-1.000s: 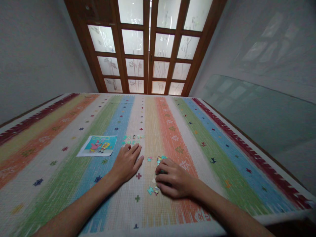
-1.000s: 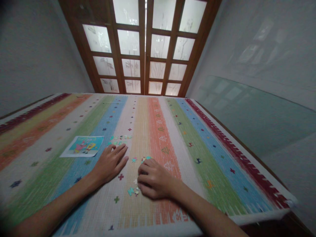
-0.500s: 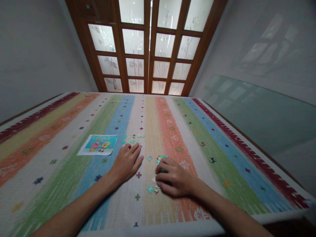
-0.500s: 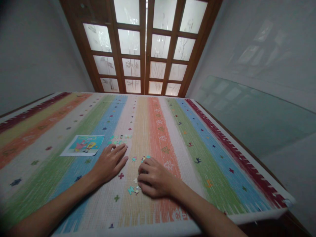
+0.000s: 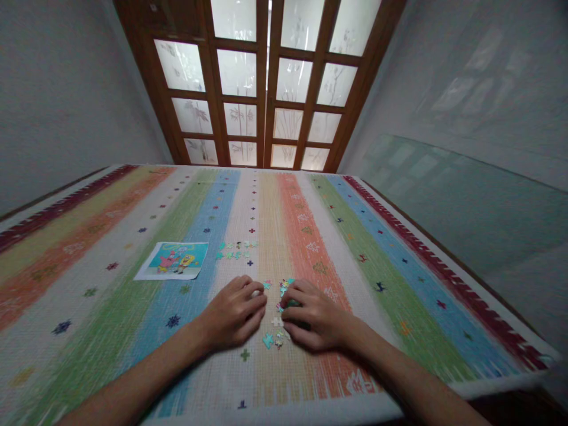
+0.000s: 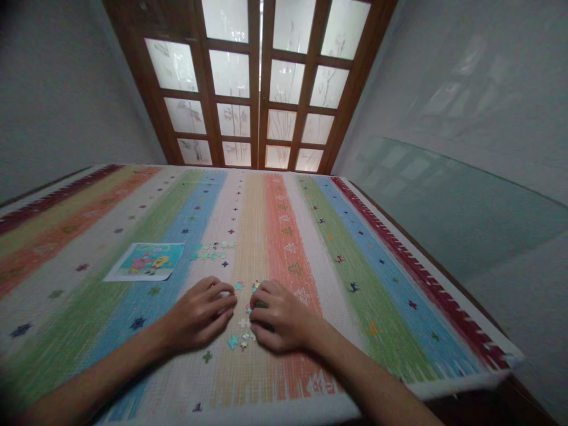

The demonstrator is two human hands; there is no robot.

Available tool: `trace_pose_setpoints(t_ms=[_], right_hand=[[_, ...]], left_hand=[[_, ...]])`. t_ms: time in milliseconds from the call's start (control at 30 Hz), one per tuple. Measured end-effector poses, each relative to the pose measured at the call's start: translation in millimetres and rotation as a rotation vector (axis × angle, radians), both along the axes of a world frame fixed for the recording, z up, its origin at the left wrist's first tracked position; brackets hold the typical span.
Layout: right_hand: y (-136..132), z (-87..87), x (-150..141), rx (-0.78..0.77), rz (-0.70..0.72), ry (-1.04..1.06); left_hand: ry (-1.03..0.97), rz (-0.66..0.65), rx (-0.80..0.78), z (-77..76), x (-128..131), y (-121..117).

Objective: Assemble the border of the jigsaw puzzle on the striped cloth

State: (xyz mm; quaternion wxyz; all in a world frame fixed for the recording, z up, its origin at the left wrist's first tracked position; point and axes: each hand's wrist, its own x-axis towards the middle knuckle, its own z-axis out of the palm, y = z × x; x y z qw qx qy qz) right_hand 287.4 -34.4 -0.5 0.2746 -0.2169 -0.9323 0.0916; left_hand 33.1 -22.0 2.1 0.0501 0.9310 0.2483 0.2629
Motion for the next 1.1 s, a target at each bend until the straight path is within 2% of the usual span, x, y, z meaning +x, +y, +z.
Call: trace_pose_setpoints(t_ms=[267, 600, 867, 1100], right_hand=[[1.2, 0.6, 0.2, 0.001, 0.010, -0.016], [2.7, -2.2, 3.5, 0.000, 0.002, -0.034], [2.2, -1.3, 4.0, 0.025, 0.008, -0.032], [0.7, -1.0, 2.0, 0.018, 0.012, -0.059]], left_hand=[[0.043, -0.150, -0.110, -1.8, 1.1, -7.5], [0.068, -0.147, -0.162, -3.6, 0.1, -7.3], [0.024, -0.154, -0.271, 0.3, -2.5, -6.3], [-0.004, -0.216, -0.323, -0.4, -2.0, -9.3]])
